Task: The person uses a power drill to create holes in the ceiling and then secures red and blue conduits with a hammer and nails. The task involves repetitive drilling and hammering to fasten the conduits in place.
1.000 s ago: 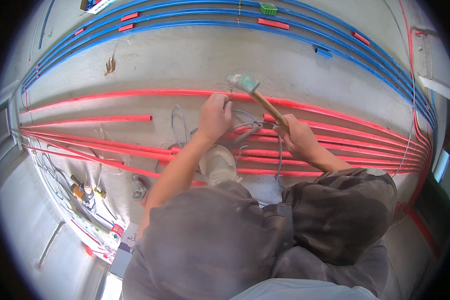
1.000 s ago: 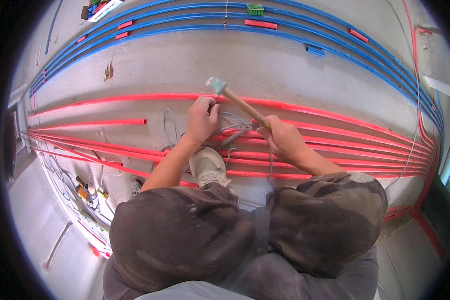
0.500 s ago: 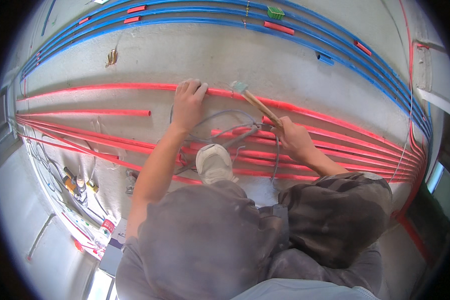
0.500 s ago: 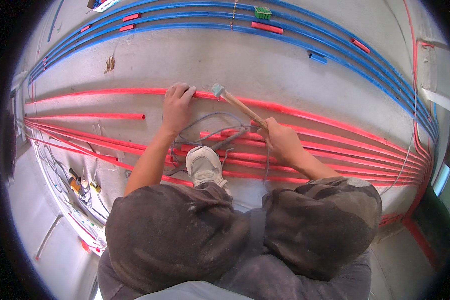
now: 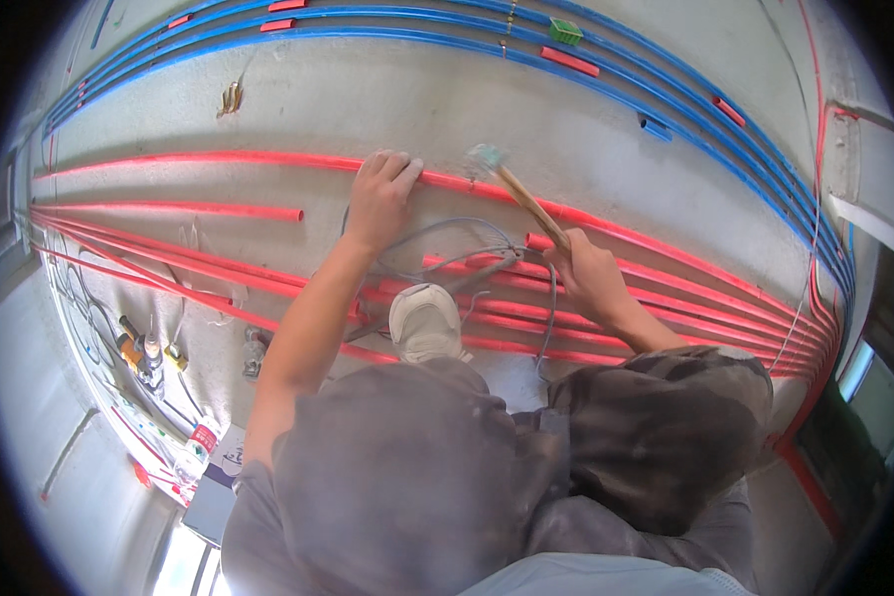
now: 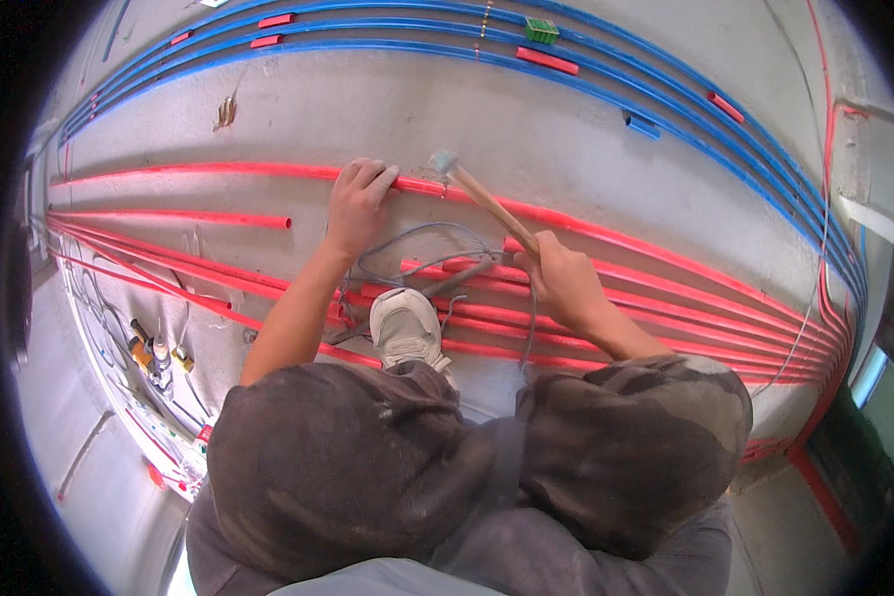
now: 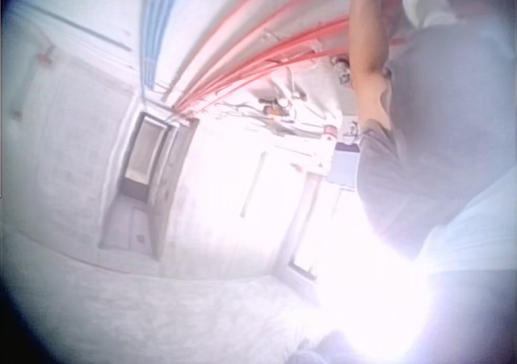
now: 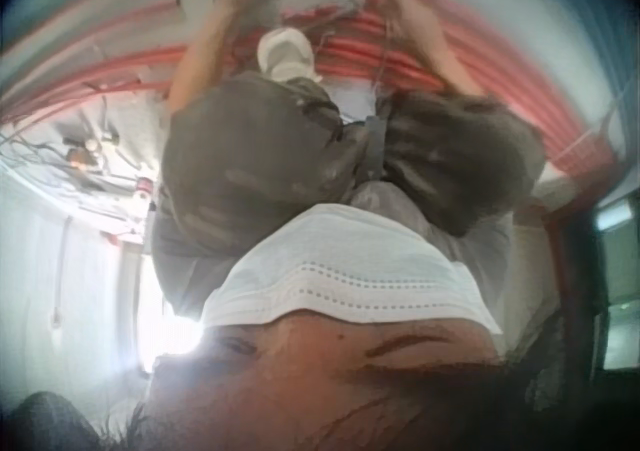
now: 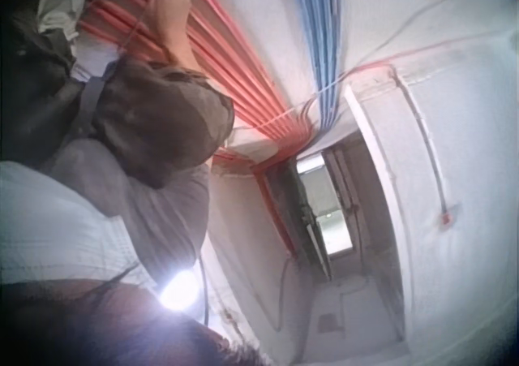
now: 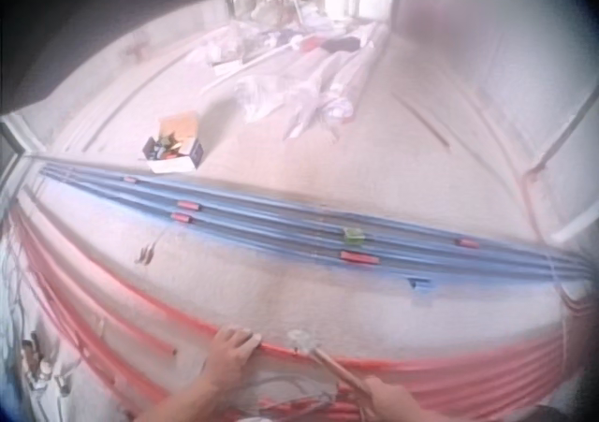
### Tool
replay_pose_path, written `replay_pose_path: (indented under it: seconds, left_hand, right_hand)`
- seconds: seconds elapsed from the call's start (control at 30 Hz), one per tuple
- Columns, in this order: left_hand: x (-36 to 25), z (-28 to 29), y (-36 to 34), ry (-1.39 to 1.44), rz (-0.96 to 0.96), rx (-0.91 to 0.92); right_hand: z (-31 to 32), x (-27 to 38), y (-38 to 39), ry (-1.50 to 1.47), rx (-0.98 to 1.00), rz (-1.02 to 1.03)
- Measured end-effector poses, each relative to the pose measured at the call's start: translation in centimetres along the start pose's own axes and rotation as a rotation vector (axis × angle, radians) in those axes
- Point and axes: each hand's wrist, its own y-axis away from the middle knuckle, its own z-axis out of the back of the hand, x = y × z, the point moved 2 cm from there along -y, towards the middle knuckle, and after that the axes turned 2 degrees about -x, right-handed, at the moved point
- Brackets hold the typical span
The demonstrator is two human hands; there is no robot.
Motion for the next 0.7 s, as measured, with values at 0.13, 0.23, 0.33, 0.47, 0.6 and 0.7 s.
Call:
replay_pose_path:
  seconds: [0.13,0.23,0.33,0.47,0.6,0.7]
  left_hand:
    - [-0.5,0.5,-0.7,0.006,-0.013,0.011]
    - [-0.1,0.0,-0.4,-0.002,-0.012,0.000]
    - [-0.2,0.2,-0.1,-0.001,0.003,0.004]
    - [0.0,0.0,-0.1,-0.006,0.004,0.006]
    - [0.2,0.2,0.1,-0.039,-0.004,0.037]
    - [-0.2,0.4,-0.3,0.005,0.005,0.009]
  right_hand:
    - [0.7,0.4,0.7,-0.005,0.037,-0.048]
    - [-0.8,-1.4,0.4,0.072,0.087,-0.063]
    - [-0.7,-0.8,0.3,0.047,0.075,-0.095]
    - [-0.2,0.7,0.5,0.041,0.079,-0.096]
    - [-1.5,-1.2,0.4,0.088,0.141,-0.119]
    - [-0.6,-0.7,0.2,-0.015,0.050,-0.037]
